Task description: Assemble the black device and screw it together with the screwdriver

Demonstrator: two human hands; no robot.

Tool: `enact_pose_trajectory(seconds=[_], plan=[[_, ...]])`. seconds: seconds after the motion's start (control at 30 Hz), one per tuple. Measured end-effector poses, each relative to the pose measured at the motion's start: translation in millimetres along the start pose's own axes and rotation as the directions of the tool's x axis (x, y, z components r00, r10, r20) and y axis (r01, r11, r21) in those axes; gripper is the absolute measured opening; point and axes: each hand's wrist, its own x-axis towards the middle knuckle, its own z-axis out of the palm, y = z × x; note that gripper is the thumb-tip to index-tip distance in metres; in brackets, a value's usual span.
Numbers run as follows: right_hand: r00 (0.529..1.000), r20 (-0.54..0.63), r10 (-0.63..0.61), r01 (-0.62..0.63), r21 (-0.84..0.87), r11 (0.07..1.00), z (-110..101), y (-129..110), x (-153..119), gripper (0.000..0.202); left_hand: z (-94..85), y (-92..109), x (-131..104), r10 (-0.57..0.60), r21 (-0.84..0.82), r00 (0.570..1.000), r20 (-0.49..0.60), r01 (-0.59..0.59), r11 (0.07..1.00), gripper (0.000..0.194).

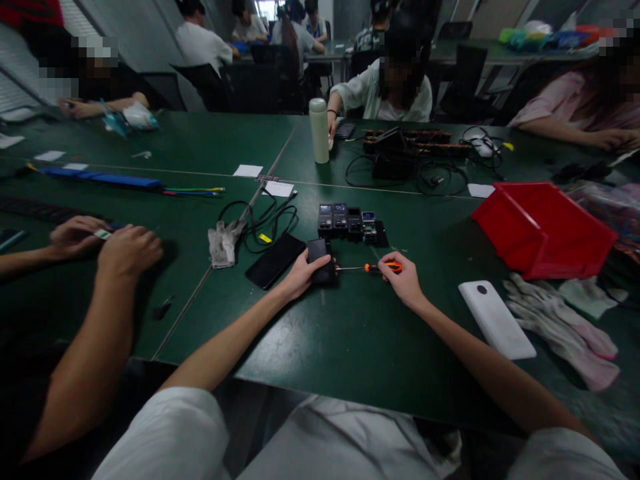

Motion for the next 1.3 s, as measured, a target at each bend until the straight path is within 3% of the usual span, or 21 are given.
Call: enact_pose_trajectory(seconds=[0.6,1.07,1.3], plan=[[0.999,-0.007,-0.044,0.044,-0.025,0.999,-0.1,4.3,0.2,0.018,-7.5,0.9,1.4,-0.069,-0.036,0.997,0.022,0.069,0.997,0.042],[0.999,0.008,-0.050,0.051,-0.033,0.998,-1.1,1.8,-0.7,0.023,-3.6,2.1,-0.5,-0.023,-0.024,1.000,0.003,0.023,0.999,0.045],[1.000,-0.003,-0.001,0.001,0.046,0.999,0.6,3.5,-0.4,0.029,-2.2,1.0,-1.5,0.006,-0.012,1.000,0.017,-0.005,1.000,0.045]])
